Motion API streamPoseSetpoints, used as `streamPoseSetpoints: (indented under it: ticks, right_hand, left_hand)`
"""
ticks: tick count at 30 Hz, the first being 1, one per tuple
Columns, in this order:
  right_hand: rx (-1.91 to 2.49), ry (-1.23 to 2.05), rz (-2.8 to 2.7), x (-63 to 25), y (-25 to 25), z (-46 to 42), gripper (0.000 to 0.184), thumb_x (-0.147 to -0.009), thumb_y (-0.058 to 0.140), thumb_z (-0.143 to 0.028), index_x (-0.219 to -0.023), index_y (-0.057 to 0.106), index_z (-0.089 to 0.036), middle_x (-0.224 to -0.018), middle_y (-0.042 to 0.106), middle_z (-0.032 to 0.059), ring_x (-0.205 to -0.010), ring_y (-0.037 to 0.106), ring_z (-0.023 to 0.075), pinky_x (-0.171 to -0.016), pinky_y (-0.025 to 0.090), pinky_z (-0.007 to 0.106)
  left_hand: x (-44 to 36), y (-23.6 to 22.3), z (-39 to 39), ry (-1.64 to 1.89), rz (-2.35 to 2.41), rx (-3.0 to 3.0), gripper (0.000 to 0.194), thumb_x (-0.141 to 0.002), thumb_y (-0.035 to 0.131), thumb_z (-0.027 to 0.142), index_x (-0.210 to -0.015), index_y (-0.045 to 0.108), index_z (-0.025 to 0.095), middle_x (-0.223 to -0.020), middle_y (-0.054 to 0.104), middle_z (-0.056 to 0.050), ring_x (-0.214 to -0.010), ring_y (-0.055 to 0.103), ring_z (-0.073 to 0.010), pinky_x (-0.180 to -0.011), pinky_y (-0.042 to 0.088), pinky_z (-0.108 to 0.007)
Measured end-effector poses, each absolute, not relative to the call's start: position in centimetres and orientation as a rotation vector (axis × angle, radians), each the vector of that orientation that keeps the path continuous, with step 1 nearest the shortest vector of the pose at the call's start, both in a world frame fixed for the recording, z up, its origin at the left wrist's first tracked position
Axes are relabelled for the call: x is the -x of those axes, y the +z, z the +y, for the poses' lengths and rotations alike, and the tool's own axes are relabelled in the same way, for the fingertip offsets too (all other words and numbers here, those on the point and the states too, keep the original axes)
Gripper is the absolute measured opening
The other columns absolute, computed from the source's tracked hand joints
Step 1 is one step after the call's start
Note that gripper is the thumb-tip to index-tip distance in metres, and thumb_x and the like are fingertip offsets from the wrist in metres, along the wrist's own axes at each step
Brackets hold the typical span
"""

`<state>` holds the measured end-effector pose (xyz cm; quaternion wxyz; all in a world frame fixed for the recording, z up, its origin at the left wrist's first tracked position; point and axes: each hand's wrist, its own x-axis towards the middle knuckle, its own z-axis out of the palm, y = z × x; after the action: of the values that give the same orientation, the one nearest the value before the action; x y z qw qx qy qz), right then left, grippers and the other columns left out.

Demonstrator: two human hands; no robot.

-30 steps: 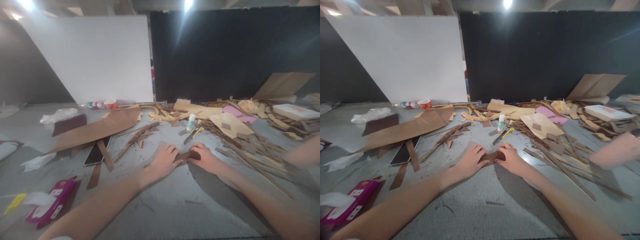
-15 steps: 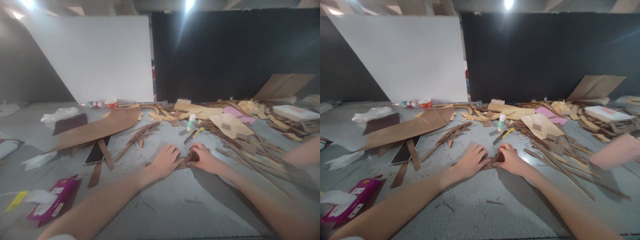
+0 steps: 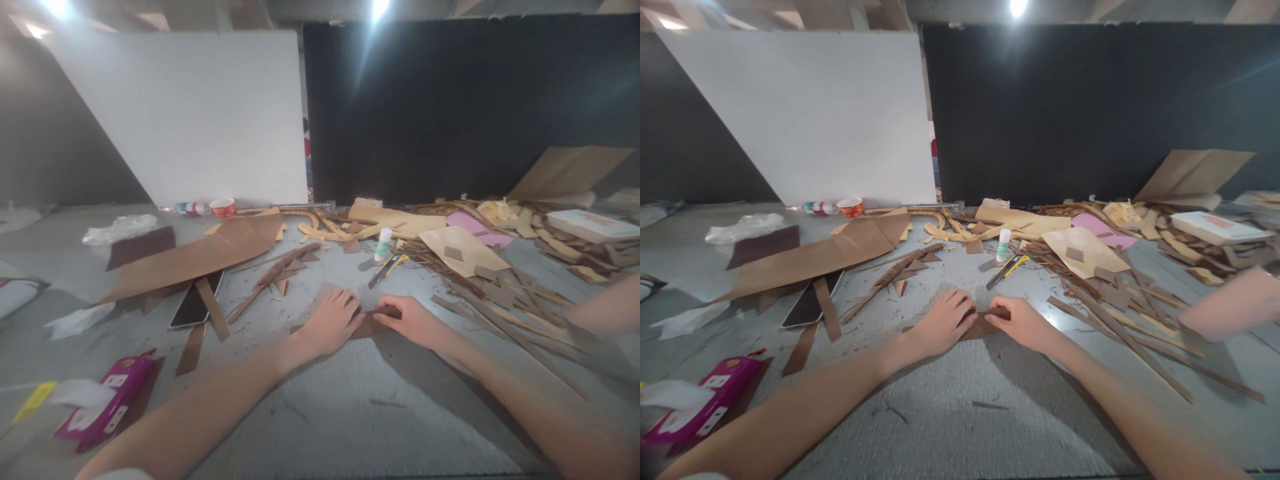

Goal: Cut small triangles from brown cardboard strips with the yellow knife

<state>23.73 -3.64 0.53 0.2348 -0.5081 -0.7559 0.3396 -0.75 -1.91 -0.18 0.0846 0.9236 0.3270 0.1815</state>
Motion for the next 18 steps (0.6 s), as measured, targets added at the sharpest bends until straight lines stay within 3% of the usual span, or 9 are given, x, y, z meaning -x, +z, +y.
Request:
streamPoseSetpoints:
  ticks: [9,18]
  right_hand:
    - [1.400,0.900,-1.968,-23.23,0.83,-3.53,0.024,-0.092,0.067,-0.045,-0.085,0.073,-0.022,-0.082,0.077,0.0022,-0.078,0.069,0.0215,-0.072,0.050,0.032]
    - [1.422,0.893,-1.894,-23.30,0.46,-3.26,0.027,-0.089,0.071,-0.049,-0.090,0.076,-0.023,-0.086,0.079,0.0038,-0.080,0.069,0.0225,-0.073,0.051,0.032]
  left_hand:
    - [0.74,0.37,-1.73,0.534,0.896,-2.666,0.024,-0.112,0.048,0.029,-0.101,0.066,0.018,-0.108,0.067,-0.008,-0.111,0.061,-0.0241,-0.098,0.050,-0.038]
    - [0.80,0.16,-1.47,0.555,1.004,-2.270,0.017,-0.105,0.057,0.018,-0.108,0.073,0.021,-0.101,0.078,-0.004,-0.094,0.072,-0.0204,-0.084,0.051,-0.030]
